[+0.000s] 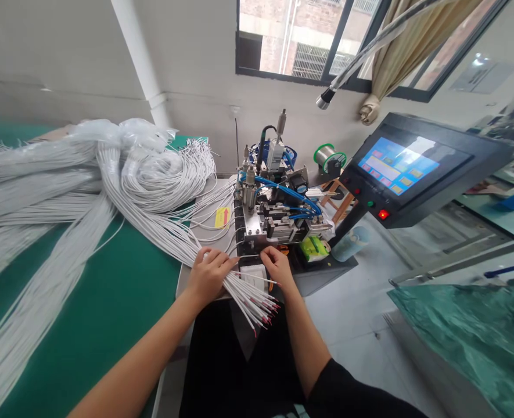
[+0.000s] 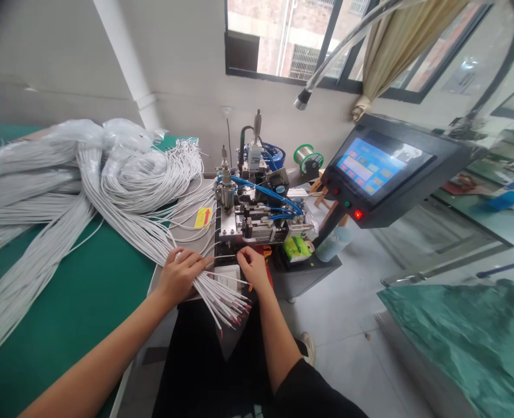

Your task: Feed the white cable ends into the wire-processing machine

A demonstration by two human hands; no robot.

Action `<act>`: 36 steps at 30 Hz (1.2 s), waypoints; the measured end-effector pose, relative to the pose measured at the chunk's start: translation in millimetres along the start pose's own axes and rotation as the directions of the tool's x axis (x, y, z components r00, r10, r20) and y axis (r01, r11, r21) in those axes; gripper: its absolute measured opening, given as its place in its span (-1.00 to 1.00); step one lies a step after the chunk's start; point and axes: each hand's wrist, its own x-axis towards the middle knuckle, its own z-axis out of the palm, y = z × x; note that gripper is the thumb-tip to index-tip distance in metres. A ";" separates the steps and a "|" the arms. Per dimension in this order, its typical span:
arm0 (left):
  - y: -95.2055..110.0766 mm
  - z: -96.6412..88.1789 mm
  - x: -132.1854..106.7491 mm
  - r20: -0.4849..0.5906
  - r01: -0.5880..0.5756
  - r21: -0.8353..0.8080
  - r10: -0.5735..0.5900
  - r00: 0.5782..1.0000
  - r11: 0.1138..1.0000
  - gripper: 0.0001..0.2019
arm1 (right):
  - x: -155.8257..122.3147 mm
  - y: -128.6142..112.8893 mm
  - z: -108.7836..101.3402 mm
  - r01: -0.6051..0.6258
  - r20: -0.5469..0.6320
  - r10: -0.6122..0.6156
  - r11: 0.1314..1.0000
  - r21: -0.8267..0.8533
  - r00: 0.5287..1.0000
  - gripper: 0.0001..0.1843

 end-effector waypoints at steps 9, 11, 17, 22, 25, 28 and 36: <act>0.0 0.7 -0.4 0.026 0.008 0.009 -0.009 1.000 1.000 -0.73 | 7.8 8.1 10.3 -0.221 0.034 0.219 0.948 0.229 0.975 -0.75; 0.1 1.0 -0.5 0.036 0.014 0.007 -0.014 0.999 1.000 -0.75 | 8.3 10.8 13.1 -0.269 0.054 0.264 0.922 0.280 0.963 -0.73; -1.7 1.7 -2.5 0.032 0.028 -0.008 -0.028 0.999 1.000 -0.77 | -1.5 17.1 9.3 -0.251 0.026 0.257 0.907 0.340 0.966 -0.62; -3.2 1.1 -5.1 0.032 0.051 -0.021 -0.051 0.998 0.998 -0.82 | -22.5 7.7 -20.4 -0.222 0.015 0.225 0.947 0.232 0.974 -0.57; -3.7 1.9 -5.6 0.036 0.064 -0.021 -0.063 0.997 0.998 -0.82 | -37.7 -11.6 -44.0 -0.188 0.177 0.161 0.971 0.150 0.971 -0.56; -3.6 4.4 -5.1 0.024 0.080 0.002 -0.080 0.996 0.997 -0.79 | -51.7 -32.3 -60.8 -0.140 0.385 0.111 0.989 0.048 0.916 -0.62; -3.4 0.3 -4.4 -0.060 -0.033 -0.012 0.032 0.998 0.999 -0.77 | -62.4 -44.2 -59.6 -0.084 0.234 0.078 0.996 0.018 0.969 -0.67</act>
